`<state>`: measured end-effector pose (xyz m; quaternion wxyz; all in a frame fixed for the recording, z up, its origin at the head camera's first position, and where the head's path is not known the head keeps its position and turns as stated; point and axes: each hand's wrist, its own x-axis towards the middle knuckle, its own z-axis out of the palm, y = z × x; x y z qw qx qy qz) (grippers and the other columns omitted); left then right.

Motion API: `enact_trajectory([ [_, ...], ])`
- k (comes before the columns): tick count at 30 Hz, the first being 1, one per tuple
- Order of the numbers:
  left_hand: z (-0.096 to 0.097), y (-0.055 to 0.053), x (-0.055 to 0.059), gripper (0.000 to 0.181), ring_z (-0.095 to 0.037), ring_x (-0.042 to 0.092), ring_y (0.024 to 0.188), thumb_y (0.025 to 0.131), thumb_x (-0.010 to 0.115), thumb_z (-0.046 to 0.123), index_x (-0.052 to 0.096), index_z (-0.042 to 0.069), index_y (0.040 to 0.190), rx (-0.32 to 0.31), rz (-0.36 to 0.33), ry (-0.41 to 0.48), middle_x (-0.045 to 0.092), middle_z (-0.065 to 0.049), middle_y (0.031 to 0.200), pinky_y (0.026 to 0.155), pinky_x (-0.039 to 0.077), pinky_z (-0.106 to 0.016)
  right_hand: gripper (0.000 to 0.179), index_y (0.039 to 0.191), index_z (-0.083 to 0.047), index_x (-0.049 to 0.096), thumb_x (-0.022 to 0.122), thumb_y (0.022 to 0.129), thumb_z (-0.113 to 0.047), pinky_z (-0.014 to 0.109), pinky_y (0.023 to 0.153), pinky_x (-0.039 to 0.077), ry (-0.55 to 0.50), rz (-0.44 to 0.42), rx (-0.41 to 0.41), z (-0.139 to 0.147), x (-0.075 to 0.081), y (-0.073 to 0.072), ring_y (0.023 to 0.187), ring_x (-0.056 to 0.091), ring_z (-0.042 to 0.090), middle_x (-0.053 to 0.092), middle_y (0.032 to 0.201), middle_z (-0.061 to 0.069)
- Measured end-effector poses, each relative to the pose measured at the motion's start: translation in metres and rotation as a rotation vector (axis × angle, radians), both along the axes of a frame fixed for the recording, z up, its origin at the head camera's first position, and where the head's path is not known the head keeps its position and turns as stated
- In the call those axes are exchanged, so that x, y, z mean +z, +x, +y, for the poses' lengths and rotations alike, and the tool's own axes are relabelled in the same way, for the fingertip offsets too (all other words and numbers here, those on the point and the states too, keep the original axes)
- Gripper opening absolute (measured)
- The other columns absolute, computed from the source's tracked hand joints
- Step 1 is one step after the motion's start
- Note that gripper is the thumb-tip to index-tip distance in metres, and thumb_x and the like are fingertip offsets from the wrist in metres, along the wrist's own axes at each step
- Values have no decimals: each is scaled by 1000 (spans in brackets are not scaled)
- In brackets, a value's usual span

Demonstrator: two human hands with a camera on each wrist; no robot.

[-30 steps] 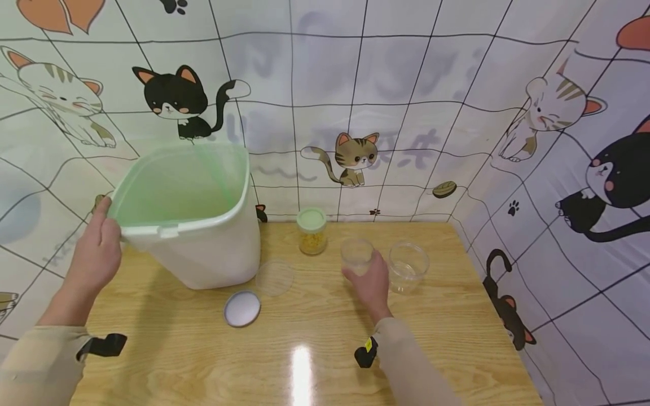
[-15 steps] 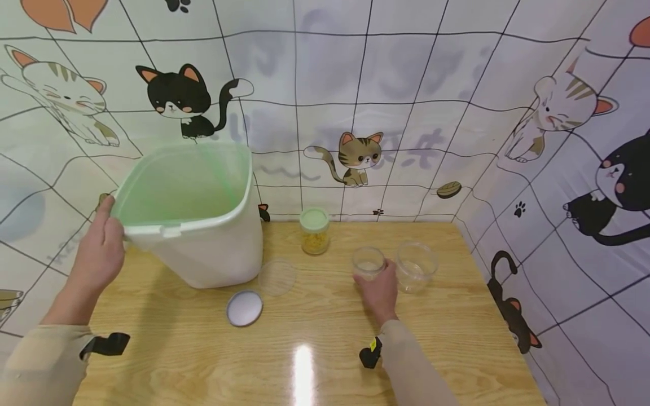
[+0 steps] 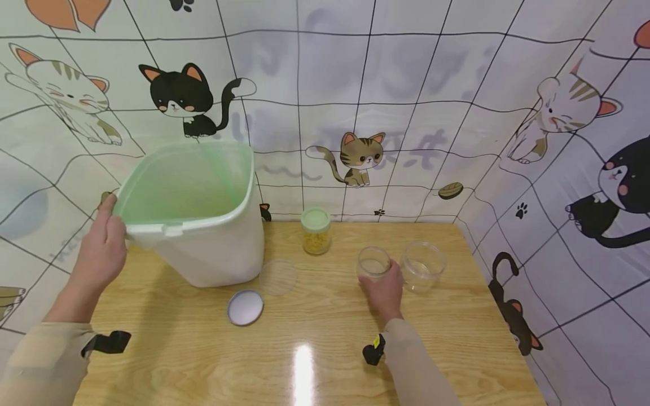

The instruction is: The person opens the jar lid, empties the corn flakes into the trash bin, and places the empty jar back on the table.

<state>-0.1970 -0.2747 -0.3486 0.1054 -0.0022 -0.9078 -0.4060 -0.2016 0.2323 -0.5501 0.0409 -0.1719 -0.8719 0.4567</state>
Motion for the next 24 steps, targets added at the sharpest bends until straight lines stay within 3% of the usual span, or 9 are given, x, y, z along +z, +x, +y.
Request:
enact_trajectory([
  [7, -1, 1, -1, 59, -37, -4, 151, 102, 7, 33, -8, 20, 157, 1, 8, -3, -5, -6, 165, 118, 3, -65, 105, 151, 7, 10, 80, 78, -22, 57, 115, 29, 37, -21, 1, -2, 5, 0, 139, 29, 46, 27, 150, 32],
  [13, -1, -1, -1, 59, -36, -5, 151, 102, 7, 32, -9, 19, 157, -3, 12, 1, -6, -3, 165, 119, 3, -64, 99, 154, -1, 12, 77, 82, -21, 55, 116, 27, 41, 79, -12, -9, 27, 4, 142, 25, 42, 25, 154, 25],
  [19, -1, 0, 0, 59, -36, -4, 151, 101, 7, 31, -8, 19, 157, 2, 13, -3, -6, -4, 165, 119, 3, -63, 84, 151, -3, 22, 73, 86, -16, 50, 115, 30, -70, 193, 28, -25, 52, 3, 139, 31, 34, 32, 151, 18],
  [24, 0, 0, 0, 59, -35, -5, 151, 101, 7, 31, -9, 19, 157, -2, 11, -1, -7, -3, 165, 119, 3, -63, 74, 147, -1, 28, 71, 88, -14, 50, 112, 34, -159, 242, 134, -46, 63, 2, 131, 38, 33, 39, 142, 17],
])
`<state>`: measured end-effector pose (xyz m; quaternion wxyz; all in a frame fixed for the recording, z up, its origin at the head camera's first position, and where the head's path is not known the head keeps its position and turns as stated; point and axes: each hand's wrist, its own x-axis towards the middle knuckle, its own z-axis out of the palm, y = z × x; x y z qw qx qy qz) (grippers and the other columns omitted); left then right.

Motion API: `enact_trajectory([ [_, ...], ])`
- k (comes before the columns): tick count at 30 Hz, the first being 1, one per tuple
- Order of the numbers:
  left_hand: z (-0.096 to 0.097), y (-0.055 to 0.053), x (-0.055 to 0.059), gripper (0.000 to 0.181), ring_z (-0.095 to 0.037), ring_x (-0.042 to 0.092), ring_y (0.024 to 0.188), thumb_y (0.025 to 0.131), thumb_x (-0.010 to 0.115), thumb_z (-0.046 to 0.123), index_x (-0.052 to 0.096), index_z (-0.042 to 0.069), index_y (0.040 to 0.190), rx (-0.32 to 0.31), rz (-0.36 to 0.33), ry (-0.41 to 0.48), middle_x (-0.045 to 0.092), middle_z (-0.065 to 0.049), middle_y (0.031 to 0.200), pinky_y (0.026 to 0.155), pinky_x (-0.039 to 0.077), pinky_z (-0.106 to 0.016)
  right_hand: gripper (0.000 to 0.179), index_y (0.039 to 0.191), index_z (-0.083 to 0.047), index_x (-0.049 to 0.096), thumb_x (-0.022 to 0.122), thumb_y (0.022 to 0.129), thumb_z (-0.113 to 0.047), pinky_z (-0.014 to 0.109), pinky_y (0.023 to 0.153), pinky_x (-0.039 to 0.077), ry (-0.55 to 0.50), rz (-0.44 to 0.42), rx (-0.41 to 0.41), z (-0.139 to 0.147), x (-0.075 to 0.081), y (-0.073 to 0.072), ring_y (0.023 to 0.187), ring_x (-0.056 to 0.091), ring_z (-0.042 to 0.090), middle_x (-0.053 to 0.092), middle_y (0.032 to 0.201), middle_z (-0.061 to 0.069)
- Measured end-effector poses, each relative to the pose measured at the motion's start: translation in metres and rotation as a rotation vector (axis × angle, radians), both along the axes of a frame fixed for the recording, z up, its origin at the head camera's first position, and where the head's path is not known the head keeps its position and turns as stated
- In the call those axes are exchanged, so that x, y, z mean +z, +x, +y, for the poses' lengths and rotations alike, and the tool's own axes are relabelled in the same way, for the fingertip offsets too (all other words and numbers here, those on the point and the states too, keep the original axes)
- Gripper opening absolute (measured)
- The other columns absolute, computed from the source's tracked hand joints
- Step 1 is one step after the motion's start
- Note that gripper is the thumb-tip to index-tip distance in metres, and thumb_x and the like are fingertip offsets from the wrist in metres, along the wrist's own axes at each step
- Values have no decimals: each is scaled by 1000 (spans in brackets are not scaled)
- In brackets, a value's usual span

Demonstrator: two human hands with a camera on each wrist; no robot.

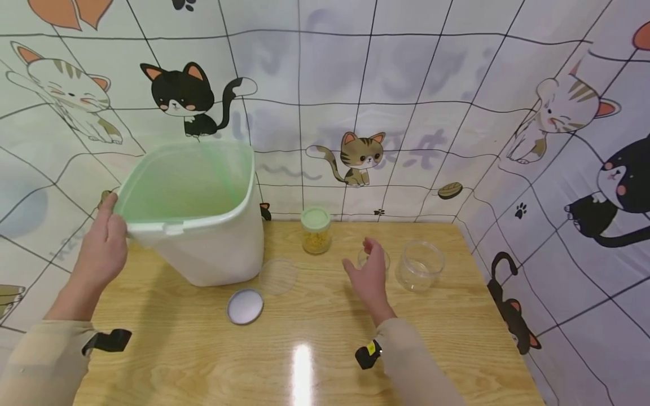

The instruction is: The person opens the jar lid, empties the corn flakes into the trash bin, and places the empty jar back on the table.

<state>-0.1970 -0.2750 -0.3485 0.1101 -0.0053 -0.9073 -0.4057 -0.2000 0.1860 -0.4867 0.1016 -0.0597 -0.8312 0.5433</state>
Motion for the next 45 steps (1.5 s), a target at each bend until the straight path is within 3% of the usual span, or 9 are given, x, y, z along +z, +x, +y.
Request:
enact_trajectory([
  [6, -2, 1, 0, 59, -37, -4, 151, 101, 7, 30, -8, 19, 157, 15, 1, -9, -5, -5, 165, 119, 4, -64, 73, 148, -3, 27, 70, 90, -19, 49, 110, 40, -9, -128, 163, -33, -6, -3, 134, 40, 34, 38, 146, 15],
  [10, -2, 0, 1, 59, -38, -4, 151, 101, 7, 30, -8, 21, 158, 20, -10, -3, -4, -6, 165, 118, 3, -65, 78, 150, -1, 25, 70, 90, -23, 51, 109, 41, 27, -210, 206, -52, -14, -10, 137, 38, 36, 34, 151, 19],
  [16, 0, -2, 2, 58, -38, -4, 151, 102, 6, 31, -7, 20, 157, 16, -14, -4, -5, -6, 165, 119, 4, -63, 86, 152, 0, 18, 70, 90, -30, 52, 109, 40, 83, -288, 165, -62, -29, -40, 140, 36, 39, 31, 153, 21],
  [24, -2, -2, 6, 59, -38, -2, 151, 102, 6, 33, -8, 22, 158, 18, -10, -12, -2, -6, 165, 119, 5, -65, 93, 153, 2, 14, 74, 86, -24, 55, 113, 35, 7, -301, 80, -68, -37, -71, 141, 32, 40, 29, 153, 24],
  [34, -1, -2, 3, 58, -37, -2, 151, 102, 5, 34, -7, 23, 157, 24, -21, 1, -2, -4, 165, 119, 5, -64, 94, 150, 0, 24, 81, 80, -26, 56, 113, 35, 113, -283, 31, -64, -48, -90, 137, 36, 41, 37, 148, 23],
  [40, 0, -3, 2, 58, -37, 0, 151, 102, 6, 32, -7, 22, 158, 27, -23, -1, -1, -5, 166, 119, 6, -64, 85, 143, -2, 37, 83, 75, -23, 58, 112, 35, 83, -225, 25, -72, -50, -95, 134, 42, 40, 47, 142, 19],
  [45, 1, -2, 1, 58, -38, -1, 151, 102, 6, 32, -7, 22, 157, 31, -28, 2, -1, -5, 166, 118, 6, -64, 87, 144, -5, 35, 84, 75, -26, 56, 112, 35, 59, -222, -15, -81, -53, -97, 134, 42, 38, 48, 141, 17],
])
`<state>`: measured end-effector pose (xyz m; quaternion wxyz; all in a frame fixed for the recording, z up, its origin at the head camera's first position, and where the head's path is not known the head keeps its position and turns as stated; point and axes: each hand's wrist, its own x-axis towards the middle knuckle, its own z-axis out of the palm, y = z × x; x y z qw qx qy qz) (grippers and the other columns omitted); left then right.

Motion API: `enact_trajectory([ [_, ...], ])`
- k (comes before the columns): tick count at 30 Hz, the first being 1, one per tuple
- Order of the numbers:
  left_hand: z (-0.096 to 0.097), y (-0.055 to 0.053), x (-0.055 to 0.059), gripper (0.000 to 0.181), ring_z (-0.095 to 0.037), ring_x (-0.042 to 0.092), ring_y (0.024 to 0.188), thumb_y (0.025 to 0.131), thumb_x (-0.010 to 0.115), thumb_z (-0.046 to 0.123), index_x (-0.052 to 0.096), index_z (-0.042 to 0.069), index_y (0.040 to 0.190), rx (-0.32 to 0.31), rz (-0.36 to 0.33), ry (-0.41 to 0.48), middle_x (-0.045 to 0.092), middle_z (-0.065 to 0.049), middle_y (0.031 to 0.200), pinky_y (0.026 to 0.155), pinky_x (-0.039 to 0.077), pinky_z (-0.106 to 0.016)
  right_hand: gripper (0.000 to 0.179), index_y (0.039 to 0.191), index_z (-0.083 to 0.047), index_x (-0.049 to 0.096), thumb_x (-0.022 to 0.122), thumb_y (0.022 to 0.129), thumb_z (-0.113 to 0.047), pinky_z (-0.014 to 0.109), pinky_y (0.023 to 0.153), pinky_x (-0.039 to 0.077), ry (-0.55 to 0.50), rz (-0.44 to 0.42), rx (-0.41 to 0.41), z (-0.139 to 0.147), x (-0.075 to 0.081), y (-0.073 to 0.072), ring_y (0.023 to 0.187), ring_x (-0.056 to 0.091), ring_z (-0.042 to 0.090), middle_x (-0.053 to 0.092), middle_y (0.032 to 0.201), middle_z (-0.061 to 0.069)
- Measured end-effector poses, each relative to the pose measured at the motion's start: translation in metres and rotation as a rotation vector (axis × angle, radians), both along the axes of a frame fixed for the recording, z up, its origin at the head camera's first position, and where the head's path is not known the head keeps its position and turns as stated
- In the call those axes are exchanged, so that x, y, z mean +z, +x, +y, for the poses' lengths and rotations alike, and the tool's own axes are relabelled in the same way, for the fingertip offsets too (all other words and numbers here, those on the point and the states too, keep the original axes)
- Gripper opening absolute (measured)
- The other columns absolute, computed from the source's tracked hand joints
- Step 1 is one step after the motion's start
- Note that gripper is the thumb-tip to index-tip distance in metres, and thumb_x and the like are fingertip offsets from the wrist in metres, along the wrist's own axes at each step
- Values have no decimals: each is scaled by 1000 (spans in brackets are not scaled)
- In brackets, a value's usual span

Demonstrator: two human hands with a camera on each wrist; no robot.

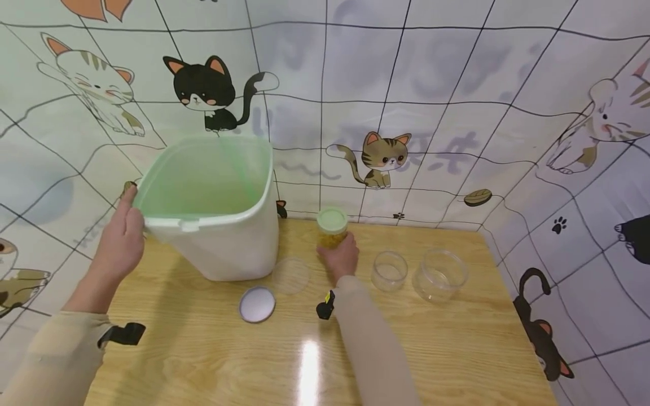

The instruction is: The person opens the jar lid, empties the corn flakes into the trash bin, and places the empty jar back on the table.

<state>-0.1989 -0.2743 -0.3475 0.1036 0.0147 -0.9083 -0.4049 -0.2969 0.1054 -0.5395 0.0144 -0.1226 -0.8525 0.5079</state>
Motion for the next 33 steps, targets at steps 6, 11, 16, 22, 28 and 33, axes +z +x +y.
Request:
enact_trajectory([
  [6, 3, 2, 0, 58, -38, -1, 151, 102, 6, 32, -7, 23, 157, -5, -1, 7, -1, -6, 165, 118, 6, -65, 85, 144, -8, 35, 83, 76, -23, 52, 113, 36, -28, 16, -27, 2, -5, -1, 134, 45, 35, 50, 140, 14],
  [11, 5, 2, 0, 58, -39, 0, 151, 102, 6, 32, -7, 23, 158, -6, 3, 7, 0, -6, 165, 118, 7, -65, 88, 145, -14, 35, 85, 73, -22, 51, 113, 37, -32, 44, -31, 7, -8, -1, 133, 46, 31, 51, 141, 10],
  [16, 4, 3, 1, 58, -39, 1, 151, 102, 6, 33, -7, 23, 157, -2, 2, 1, -1, -6, 165, 118, 7, -65, 81, 138, -9, 43, 87, 71, -22, 50, 111, 40, -8, 56, -7, 9, -6, 5, 129, 50, 32, 55, 135, 12],
  [22, 4, 1, 0, 58, -38, 0, 151, 102, 5, 34, -7, 24, 157, -11, -5, 3, -2, -4, 166, 118, 7, -64, 79, 137, -5, 38, 84, 73, -16, 52, 111, 39, -52, 66, 53, 13, -2, 18, 129, 48, 33, 51, 134, 15],
  [28, 1, 0, 0, 58, -38, -1, 151, 101, 5, 33, -8, 24, 157, 1, -11, -11, -3, -5, 165, 119, 7, -63, 83, 138, -7, 33, 84, 74, -19, 53, 111, 38, -51, 46, 133, 17, -7, 24, 131, 47, 34, 49, 135, 13],
  [33, 0, 1, -1, 58, -37, -1, 151, 101, 5, 33, -7, 23, 157, 1, -1, -3, -3, -4, 165, 120, 6, -62, 81, 136, -7, 43, 88, 70, -21, 51, 110, 40, 49, 68, 178, 17, -7, 28, 127, 51, 32, 55, 133, 12],
])
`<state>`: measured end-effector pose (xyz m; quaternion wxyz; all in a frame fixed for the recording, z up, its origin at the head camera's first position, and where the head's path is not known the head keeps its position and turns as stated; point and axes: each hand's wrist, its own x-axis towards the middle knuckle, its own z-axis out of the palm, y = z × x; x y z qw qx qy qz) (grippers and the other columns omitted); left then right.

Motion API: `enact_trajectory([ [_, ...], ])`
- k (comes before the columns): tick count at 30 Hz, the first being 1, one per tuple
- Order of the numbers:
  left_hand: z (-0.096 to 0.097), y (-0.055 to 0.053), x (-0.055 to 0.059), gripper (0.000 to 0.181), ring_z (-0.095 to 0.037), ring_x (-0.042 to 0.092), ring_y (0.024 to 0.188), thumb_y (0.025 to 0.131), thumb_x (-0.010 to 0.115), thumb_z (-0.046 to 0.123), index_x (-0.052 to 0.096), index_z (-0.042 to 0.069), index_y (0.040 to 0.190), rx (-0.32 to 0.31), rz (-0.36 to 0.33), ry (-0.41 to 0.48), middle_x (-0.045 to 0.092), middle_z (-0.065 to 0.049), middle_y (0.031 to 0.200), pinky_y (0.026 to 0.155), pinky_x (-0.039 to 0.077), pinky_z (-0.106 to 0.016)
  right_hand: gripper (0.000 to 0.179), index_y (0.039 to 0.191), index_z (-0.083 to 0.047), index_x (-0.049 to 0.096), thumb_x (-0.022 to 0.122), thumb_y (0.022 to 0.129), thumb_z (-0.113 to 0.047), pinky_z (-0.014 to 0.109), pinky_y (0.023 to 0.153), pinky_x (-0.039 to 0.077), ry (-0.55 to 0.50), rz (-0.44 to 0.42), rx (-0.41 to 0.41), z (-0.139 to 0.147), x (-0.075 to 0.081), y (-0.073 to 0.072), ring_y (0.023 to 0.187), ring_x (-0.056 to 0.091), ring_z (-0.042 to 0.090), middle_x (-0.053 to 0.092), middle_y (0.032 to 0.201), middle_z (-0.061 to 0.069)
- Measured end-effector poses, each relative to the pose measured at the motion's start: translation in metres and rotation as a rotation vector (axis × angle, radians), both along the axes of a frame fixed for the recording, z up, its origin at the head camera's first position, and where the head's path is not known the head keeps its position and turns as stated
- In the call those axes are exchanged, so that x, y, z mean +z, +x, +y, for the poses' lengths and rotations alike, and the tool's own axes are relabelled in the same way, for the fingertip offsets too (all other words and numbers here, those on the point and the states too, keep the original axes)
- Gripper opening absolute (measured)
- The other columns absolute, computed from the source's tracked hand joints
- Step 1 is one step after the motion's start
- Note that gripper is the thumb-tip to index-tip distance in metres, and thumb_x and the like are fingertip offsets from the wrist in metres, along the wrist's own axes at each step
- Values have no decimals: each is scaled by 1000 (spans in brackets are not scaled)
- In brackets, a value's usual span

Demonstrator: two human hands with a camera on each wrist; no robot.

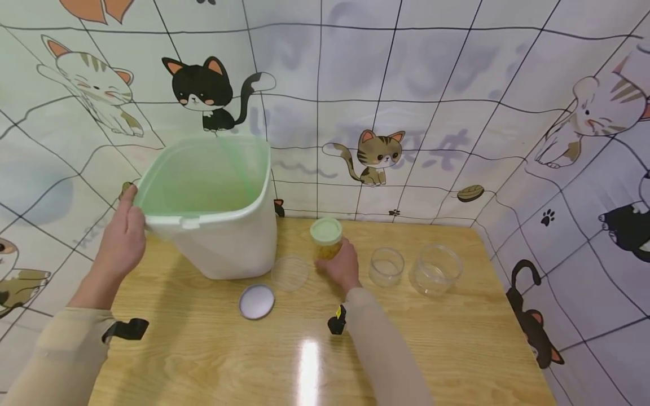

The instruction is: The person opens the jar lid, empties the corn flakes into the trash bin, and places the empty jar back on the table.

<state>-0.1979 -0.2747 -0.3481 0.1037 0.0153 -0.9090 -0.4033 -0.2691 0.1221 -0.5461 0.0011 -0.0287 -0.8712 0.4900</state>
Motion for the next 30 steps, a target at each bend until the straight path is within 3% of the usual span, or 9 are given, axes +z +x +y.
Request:
enact_trajectory([
  [4, 1, 0, 0, 59, -36, -1, 151, 101, 6, 33, -6, 22, 157, -6, 12, 7, -3, -3, 165, 120, 5, -61, 79, 134, -8, 47, 89, 69, -23, 49, 108, 43, 11, -26, 21, 1, 5, 6, 124, 54, 31, 57, 131, 11],
  [15, 1, -3, 0, 59, -38, 0, 151, 101, 6, 32, -7, 21, 157, -1, 7, -23, -1, -5, 165, 119, 7, -63, 88, 141, -11, 37, 86, 72, -36, 51, 107, 43, 43, -81, 53, 13, 24, 25, 127, 52, 30, 53, 138, 10],
  [25, -3, -2, -1, 59, -41, 5, 150, 101, 8, 31, -4, 20, 158, 22, 17, -53, 4, -9, 165, 118, 10, -65, 89, 144, -13, 39, 87, 71, -33, 54, 107, 42, 44, -47, 84, 23, 38, 45, 128, 52, 31, 53, 141, 10],
  [30, -4, 0, -1, 57, -40, 3, 151, 102, 10, 34, -5, 27, 157, 7, 25, -20, 3, -4, 165, 117, 8, -66, 91, 144, -13, 39, 88, 70, -35, 54, 107, 42, 62, -32, 96, 30, 41, 54, 129, 51, 30, 53, 140, 8],
])
